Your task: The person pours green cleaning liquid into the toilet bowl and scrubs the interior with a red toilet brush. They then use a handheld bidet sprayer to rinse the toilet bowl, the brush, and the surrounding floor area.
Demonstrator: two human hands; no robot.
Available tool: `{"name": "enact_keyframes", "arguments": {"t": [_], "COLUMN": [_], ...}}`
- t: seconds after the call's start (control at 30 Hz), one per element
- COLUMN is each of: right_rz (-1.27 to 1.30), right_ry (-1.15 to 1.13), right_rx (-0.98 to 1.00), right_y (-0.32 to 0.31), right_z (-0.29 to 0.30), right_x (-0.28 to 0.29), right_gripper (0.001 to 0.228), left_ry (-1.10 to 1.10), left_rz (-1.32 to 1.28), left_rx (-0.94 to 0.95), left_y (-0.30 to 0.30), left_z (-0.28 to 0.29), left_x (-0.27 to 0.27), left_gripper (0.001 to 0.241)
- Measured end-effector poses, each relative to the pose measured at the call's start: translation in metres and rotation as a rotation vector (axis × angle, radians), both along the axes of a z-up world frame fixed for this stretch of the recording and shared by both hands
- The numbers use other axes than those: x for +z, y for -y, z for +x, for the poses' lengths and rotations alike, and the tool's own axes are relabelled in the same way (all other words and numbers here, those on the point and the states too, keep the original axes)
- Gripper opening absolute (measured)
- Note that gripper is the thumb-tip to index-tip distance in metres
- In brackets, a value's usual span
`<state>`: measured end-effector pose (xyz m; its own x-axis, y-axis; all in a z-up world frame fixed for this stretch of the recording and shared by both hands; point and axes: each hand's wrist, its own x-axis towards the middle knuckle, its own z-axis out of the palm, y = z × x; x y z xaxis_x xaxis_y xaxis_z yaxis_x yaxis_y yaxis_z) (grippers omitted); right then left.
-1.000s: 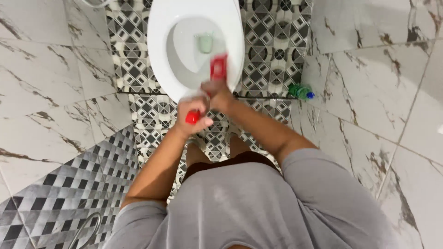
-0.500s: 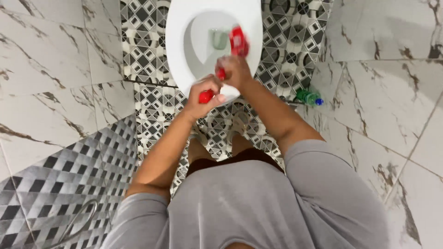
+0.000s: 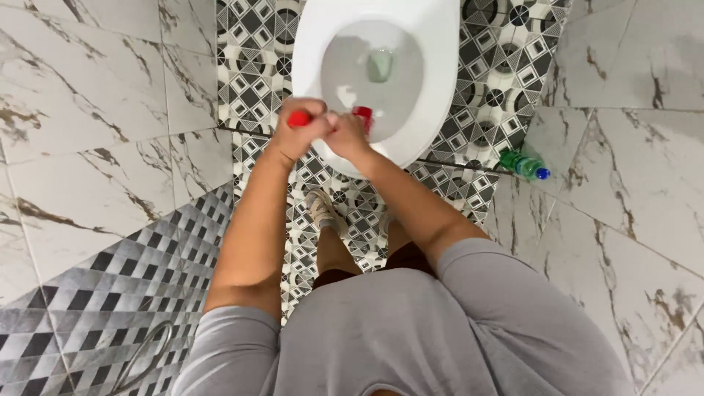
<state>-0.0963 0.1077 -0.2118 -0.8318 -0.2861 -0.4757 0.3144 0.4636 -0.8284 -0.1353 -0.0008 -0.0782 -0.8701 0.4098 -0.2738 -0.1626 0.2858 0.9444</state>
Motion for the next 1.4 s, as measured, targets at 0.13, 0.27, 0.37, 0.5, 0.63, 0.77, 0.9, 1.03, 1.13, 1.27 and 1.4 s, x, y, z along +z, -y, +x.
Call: {"name": "enact_keyframes", "arguments": {"t": [0.13,0.27,0.37,0.5,0.63,0.77,0.9,1.03,1.13,1.27,1.4], "right_rz": [-0.142,-0.748,-0.606,-0.885,-0.171,0.050,-0.033,-0.430,-0.715,-0.934,-1.466], "right_ry": [0.092,0.907,1.219,1.216,1.082,0.965,0.877,0.971,1.029,0.817,0.659], "right_rx": [-0.277,-0.535,-0.406,-0.341,-0.112,0.172,0.099,-0.650,-0.938,-1.208,-1.467], "right_y": [-0.055,-0.067,-0.083,-0.100,-0.112,-0.131,-0.068,-0.012,0.017,-0.019,-0.051], "right_z": [-0.011,0.045,0.034,0.070,0.067,0.066,0.049,0.009,0.001,-0.026,-0.031], "right_x": [0.041,-0.032,0.023,-0.012,0.038,0.048,0.025,-0.039,-0.041,0.049,-0.064], "right_gripper": [0.041,0.028,0.023,0.021,0.014,0.011,0.010,0.007,0.004,0.009,0.014], "left_ry": [-0.044,-0.156,0.164,-0.063,-0.024,0.267,-0.065,0.270,0.314,0.300,0.272], "left_rz": [-0.060,-0.222,-0.572,-0.585,-0.608,-0.569,-0.442,-0.379,-0.281,-0.145,-0.156], "left_rx": [-0.217,-0.359,-0.648,-0.728,-0.679,-0.321,-0.175,-0.063,0.005,0.100,0.091], "left_y": [-0.015,-0.037,-0.050,-0.055,-0.023,0.042,0.104,0.115,0.131,0.150,0.162], "left_z": [0.043,0.085,0.087,0.082,0.069,0.067,0.095,0.106,0.124,0.134,0.133], "left_x": [-0.009,-0.005,0.019,0.052,0.073,0.095,0.064,0.060,0.043,0.030,0.037], "left_gripper": [0.020,0.033,0.038,0.061,0.084,0.061,0.056,0.056,0.058,0.062,0.060]}}
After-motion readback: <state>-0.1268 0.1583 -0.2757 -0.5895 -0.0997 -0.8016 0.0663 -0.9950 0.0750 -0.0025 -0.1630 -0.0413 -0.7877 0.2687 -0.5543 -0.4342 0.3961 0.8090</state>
